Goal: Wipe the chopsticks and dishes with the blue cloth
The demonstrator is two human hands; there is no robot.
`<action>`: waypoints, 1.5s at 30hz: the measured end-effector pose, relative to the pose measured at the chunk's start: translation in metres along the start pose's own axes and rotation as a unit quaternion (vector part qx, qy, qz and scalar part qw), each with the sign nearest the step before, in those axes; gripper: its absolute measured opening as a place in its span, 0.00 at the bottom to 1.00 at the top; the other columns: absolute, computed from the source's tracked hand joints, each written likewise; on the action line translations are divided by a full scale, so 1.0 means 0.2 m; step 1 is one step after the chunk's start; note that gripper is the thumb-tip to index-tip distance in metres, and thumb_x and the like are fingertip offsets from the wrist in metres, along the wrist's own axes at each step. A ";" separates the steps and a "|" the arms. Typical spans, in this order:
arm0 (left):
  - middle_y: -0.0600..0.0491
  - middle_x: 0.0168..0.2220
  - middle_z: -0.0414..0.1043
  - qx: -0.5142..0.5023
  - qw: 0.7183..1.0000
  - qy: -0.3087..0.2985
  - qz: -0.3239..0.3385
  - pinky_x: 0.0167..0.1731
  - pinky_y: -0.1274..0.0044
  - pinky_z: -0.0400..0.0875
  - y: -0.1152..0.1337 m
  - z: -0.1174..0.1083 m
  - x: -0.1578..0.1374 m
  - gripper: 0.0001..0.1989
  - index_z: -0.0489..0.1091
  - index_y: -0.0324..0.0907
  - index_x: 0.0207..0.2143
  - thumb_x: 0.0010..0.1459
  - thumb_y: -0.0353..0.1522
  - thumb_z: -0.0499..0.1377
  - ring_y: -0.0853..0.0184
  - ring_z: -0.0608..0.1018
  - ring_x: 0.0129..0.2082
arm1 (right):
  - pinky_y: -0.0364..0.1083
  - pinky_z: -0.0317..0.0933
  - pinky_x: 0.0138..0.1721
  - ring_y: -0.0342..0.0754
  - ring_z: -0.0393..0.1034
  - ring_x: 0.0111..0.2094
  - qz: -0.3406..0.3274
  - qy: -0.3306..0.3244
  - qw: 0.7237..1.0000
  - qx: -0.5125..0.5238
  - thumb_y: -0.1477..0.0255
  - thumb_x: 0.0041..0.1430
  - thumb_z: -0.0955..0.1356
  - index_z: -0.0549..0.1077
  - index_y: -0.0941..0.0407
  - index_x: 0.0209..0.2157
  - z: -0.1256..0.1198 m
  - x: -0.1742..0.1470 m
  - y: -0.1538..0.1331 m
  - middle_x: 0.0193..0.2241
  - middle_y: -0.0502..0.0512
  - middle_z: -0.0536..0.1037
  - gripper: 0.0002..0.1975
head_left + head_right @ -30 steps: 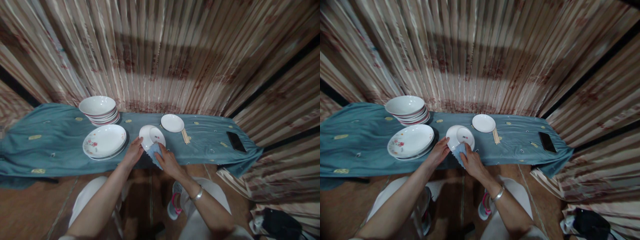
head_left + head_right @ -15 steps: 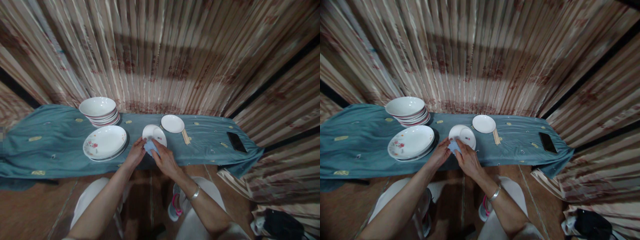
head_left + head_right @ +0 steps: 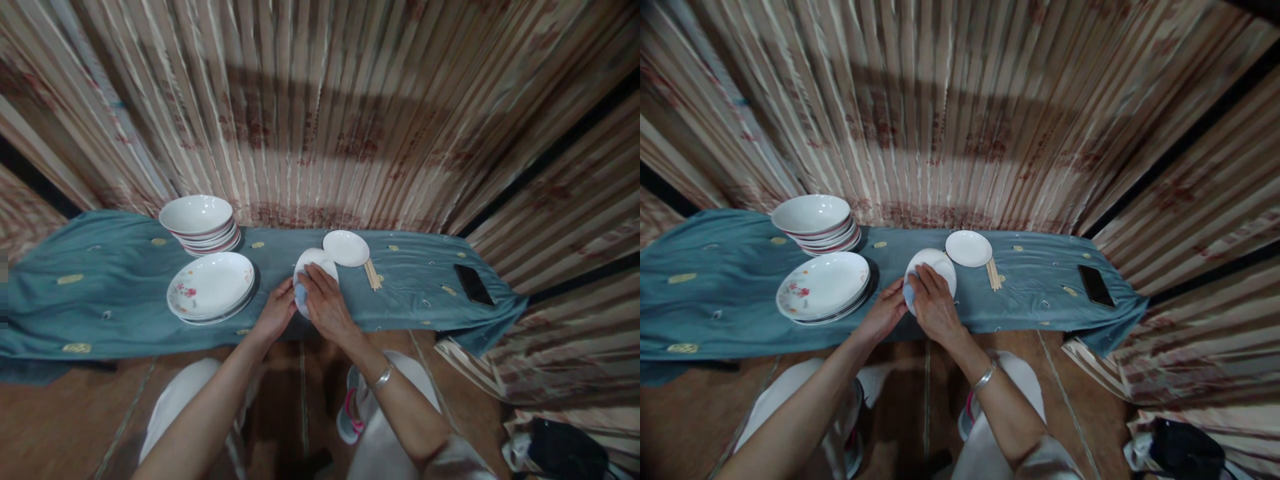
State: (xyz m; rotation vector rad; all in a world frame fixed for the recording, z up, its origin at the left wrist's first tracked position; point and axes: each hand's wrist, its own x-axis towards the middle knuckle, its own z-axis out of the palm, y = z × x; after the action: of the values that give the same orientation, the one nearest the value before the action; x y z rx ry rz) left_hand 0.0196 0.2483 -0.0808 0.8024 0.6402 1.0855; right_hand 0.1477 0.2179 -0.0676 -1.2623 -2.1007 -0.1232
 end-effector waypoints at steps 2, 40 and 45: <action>0.50 0.36 0.76 -0.001 1.000 -0.004 -0.004 0.38 0.75 0.68 0.00 0.01 -0.01 0.18 0.74 0.39 0.39 0.44 0.35 0.66 0.63 0.75 0.39 | 0.57 0.50 0.60 0.54 0.48 0.63 0.003 0.005 1.000 0.007 0.78 0.59 0.58 0.65 0.63 0.55 -0.01 0.02 0.02 0.58 0.66 0.63 0.22; 0.50 0.30 0.77 -0.050 0.998 0.030 -0.021 0.37 0.73 0.69 0.01 -0.01 0.01 0.18 0.74 0.37 0.34 0.40 0.35 0.69 0.64 0.76 0.34 | 0.48 0.59 0.36 0.53 0.70 0.34 0.430 -0.064 0.900 0.028 0.70 0.60 0.54 0.72 0.55 0.26 0.19 -0.03 0.51 0.27 0.61 0.77 0.19; 0.52 0.27 0.75 -0.092 0.993 0.066 -0.025 0.35 0.74 0.70 0.00 -0.04 0.03 0.15 0.73 0.36 0.32 0.40 0.33 0.69 0.67 0.76 0.29 | 0.45 0.61 0.36 0.50 0.73 0.35 0.394 -0.082 0.915 -0.020 0.71 0.62 0.55 0.73 0.54 0.28 0.21 -0.11 0.47 0.27 0.58 0.78 0.18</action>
State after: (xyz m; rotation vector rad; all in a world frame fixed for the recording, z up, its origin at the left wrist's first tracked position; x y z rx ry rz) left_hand 0.0168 0.2563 -0.0861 0.5565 0.6566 1.1393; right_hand 0.2101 0.2670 -0.1365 -2.0989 -1.5591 0.3086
